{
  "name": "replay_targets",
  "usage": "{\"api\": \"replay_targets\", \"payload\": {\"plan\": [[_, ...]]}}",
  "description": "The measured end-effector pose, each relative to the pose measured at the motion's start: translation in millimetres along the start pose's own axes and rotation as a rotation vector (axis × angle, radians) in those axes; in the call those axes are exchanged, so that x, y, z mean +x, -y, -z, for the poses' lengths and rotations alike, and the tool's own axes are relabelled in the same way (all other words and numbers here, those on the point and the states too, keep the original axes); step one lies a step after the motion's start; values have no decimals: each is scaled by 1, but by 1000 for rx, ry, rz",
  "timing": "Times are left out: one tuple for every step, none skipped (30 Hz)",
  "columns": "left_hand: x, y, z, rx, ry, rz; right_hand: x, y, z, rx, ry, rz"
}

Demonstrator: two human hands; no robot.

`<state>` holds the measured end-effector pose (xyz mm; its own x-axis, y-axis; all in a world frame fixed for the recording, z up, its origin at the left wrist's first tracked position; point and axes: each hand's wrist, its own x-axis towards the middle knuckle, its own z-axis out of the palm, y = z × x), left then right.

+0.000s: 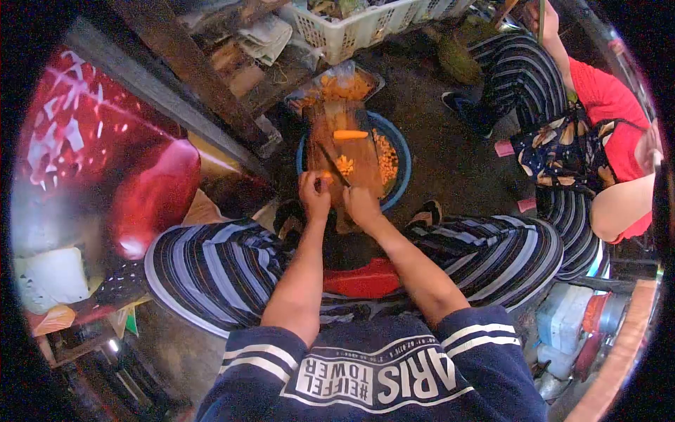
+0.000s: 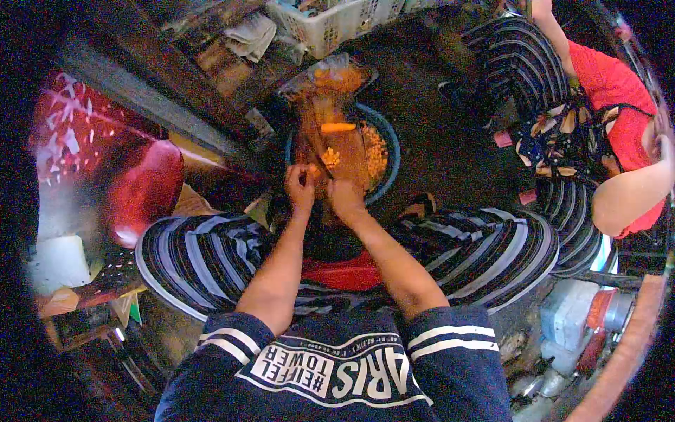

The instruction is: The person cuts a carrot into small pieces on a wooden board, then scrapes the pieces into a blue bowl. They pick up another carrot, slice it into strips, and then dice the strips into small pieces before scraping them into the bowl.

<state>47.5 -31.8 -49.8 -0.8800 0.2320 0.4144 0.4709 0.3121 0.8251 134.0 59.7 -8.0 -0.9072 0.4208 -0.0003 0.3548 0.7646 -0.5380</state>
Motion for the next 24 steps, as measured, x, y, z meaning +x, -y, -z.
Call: {"api": "replay_targets", "payload": {"plan": [[-5,2,1,-7,-1,30,-3,2,3,-14,1,-60],[-7,6,0,-4,0,38,-7,4,6,-31,5,-120],[-8,9,-2,20,-37,5,-15,3,-1,-32,13,-125],[-8,12,-5,40,-74,-34,-22,4,-9,-36,-41,-127],[-8,14,-8,37,-73,-34,-24,3,-15,-39,-99,-124],[-10,13,-6,44,-53,-14,-24,1,-18,-38,-98,-126],[-8,14,-4,53,-38,1,-21,0,-21,-49,-61,-92],[-8,13,-1,56,-44,-1,-18,0,-23,-61,-24,-54],[-11,13,1,51,-17,-20,-18,1,-22,-59,-24,-55],[-6,13,-1,39,4,-50,-10,1,-18,-44,-25,-79],[0,14,-4,36,-3,-62,-1,1,-15,-29,-24,-101],[-3,10,-2,3,6,1,-3,5,-11,-27,-20,-103],[-8,9,-1,-30,13,71,-6,9,-5,-29,11,-131],[-10,9,0,-30,15,82,-9,13,0,-33,44,-159],[-11,11,-1,-9,-3,69,-17,12,-4,-34,52,-168],[-9,12,-3,9,-25,48,-22,13,-8,-54,23,-162],[-8,13,-3,8,-23,46,-24,14,-11,-71,-9,-155],[-7,15,-4,-22,-28,25,-21,12,-13,-70,-12,-151],[-9,18,-2,-47,-30,4,-19,12,-17,-79,2,-142],[-11,19,0,-48,-31,1,-17,10,-18,-91,11,-133],[-12,21,-1,-49,2,26,-14,4,-21,-95,0,-133],[-7,19,-2,-49,36,46,-8,-2,-23,-95,17,-78],[-3,17,-5,-50,35,37,-4,-6,-27,-91,42,-23],[-5,11,-4,-133,4,123,-6,0,-19,-87,45,-24]]}}
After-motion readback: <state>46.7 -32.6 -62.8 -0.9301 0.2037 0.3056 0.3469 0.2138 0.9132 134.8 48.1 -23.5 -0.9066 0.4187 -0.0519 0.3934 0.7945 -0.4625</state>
